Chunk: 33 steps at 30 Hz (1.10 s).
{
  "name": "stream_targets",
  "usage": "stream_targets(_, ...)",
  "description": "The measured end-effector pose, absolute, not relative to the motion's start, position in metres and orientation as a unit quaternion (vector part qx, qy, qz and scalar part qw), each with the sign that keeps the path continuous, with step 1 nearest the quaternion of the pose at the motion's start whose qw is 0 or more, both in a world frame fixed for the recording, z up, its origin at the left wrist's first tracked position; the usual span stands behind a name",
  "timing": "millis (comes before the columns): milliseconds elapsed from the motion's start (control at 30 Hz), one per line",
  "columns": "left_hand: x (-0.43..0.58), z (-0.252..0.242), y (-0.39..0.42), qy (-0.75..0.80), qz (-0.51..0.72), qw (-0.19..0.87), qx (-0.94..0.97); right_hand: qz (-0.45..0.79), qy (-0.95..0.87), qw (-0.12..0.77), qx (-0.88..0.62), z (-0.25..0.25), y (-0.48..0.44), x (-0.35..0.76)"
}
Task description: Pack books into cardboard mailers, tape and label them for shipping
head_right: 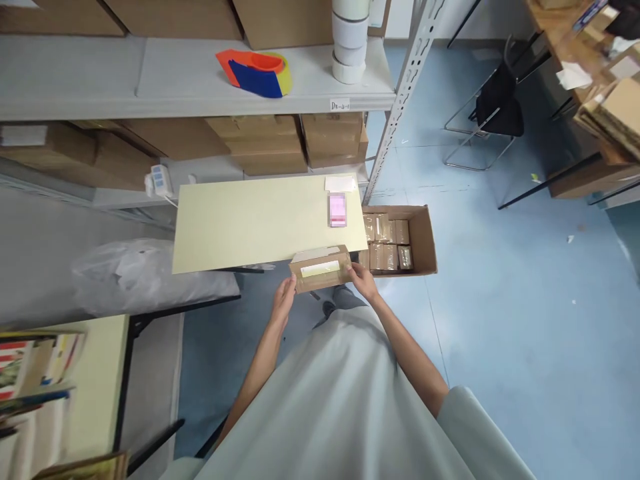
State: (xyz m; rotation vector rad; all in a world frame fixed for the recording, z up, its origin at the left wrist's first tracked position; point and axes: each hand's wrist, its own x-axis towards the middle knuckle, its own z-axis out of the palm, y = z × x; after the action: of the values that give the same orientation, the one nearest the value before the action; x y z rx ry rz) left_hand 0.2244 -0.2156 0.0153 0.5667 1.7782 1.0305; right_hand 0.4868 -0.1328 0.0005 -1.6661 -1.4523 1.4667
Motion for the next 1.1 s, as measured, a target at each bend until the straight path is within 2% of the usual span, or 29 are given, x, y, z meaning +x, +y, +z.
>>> stream_targets(167,0.246,0.001,-0.243,0.734,0.372,0.499,0.272,0.519,-0.515,0.239,-0.639,0.003,-0.162,0.527)
stream_targets(467,0.312,-0.013,-0.237,0.703,0.266,0.579,0.315,0.490,-0.495,0.135,-0.705,-0.010,-0.152,0.592)
stream_targets(833,0.467,-0.033,-0.124,0.727,0.143,0.542,0.396,0.519,-0.384,0.173,-0.744,-0.041,-0.101,0.754)
stream_targets(1000,0.552,-0.053,-0.056,0.728,0.106,0.520,0.434,0.567,-0.282,0.184,-0.752,-0.067,-0.082,0.822)
stream_targets(1100,0.595,-0.064,-0.019,0.726,0.079,0.470,0.496,0.615,-0.176,0.224,-0.735,-0.081,-0.075,0.841)
